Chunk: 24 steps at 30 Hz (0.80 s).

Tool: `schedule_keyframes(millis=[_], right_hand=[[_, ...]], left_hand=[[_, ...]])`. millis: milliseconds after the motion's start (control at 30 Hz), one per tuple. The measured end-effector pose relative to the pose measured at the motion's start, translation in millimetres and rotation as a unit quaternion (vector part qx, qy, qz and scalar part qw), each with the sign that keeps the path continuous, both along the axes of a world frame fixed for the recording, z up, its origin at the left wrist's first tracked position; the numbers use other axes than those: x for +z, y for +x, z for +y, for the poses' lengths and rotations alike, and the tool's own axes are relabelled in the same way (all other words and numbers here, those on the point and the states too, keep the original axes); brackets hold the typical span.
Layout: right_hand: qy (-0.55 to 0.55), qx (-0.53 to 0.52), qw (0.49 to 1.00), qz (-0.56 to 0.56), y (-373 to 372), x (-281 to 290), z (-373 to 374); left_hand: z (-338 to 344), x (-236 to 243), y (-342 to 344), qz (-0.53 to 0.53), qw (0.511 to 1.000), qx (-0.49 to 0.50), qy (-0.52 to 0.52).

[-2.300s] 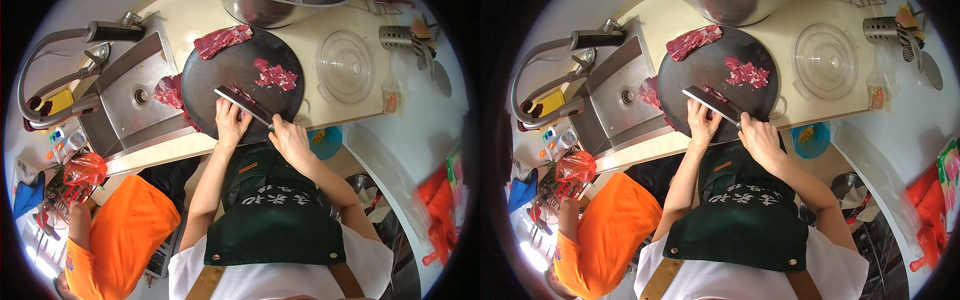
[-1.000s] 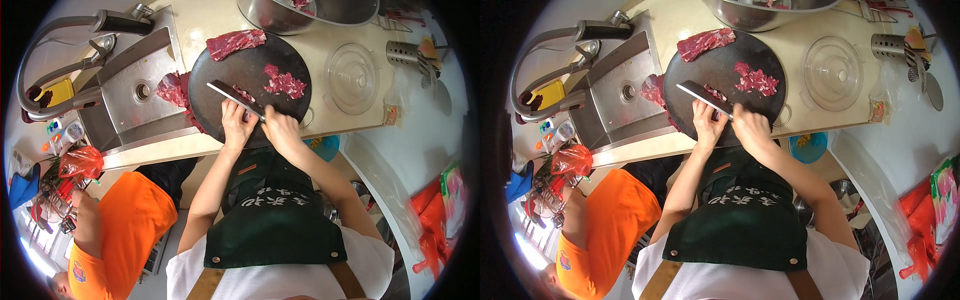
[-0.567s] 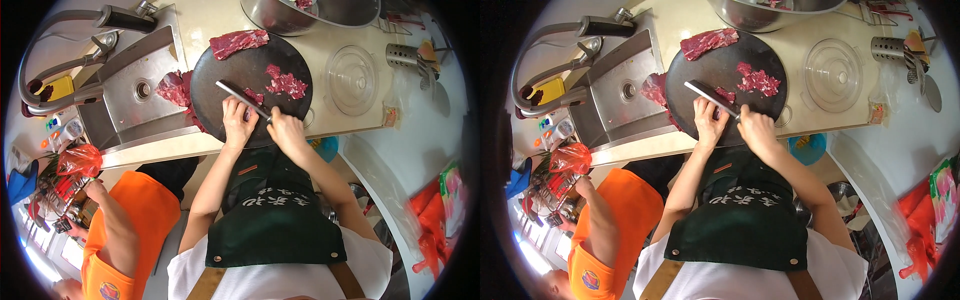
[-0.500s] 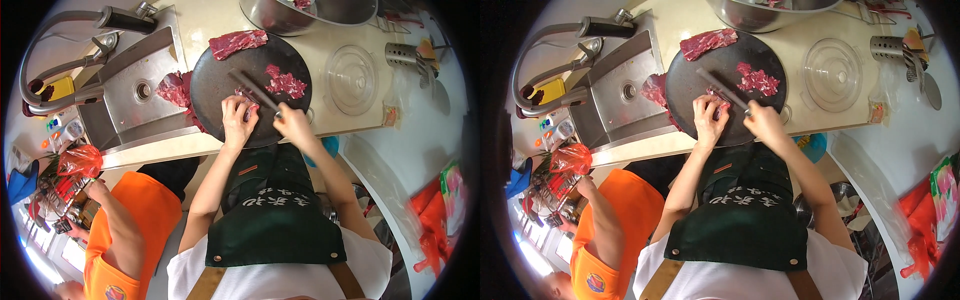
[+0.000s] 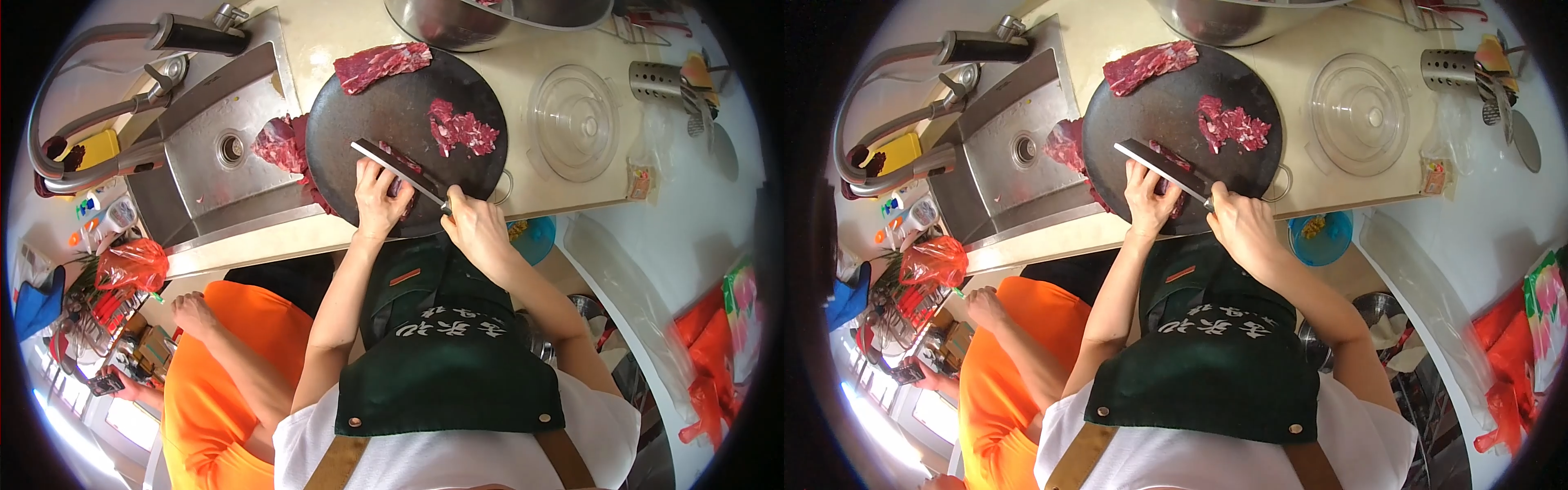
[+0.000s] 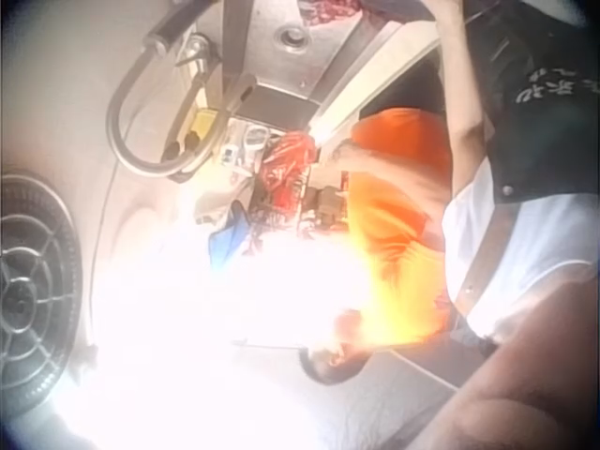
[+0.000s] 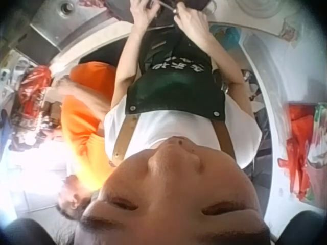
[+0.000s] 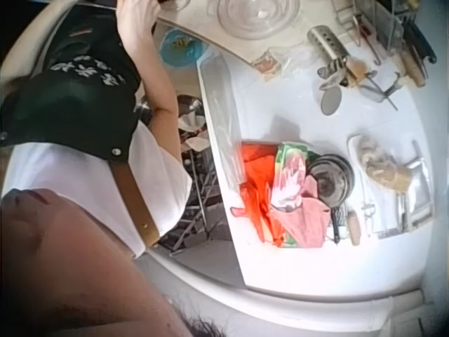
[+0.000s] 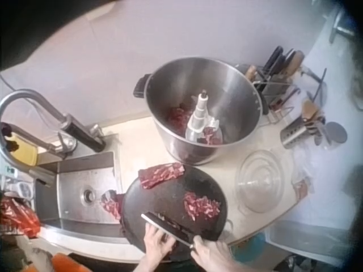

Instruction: The recorder uses a meat cleaver to cut raw red meat into small pieces on a cutting board and then washes their hands in a sink.

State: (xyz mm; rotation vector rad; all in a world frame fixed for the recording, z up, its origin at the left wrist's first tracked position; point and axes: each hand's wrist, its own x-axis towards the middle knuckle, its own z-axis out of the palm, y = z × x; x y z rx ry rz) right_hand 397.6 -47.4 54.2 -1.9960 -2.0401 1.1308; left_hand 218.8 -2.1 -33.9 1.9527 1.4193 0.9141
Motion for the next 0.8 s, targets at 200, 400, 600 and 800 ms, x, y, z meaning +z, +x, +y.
schedule_keyframes(millis=[200,400,600,800], right_hand=[[-0.048,0.019,0.997,-0.058,18,9,-23],[0.018,0.03,0.999,-0.012,-10,-8,17],[0.022,0.024,0.999,0.022,6,-15,-4],[-0.021,0.034,0.999,-0.033,2,-5,8]], left_hand=[[0,-3,-2,-0.012,1.0,0.005,0.013],[3,2,2,-0.028,1.0,0.008,0.003],[1,-5,-3,-0.012,0.999,0.031,-0.004],[4,-4,-2,-0.03,0.999,0.029,0.007]])
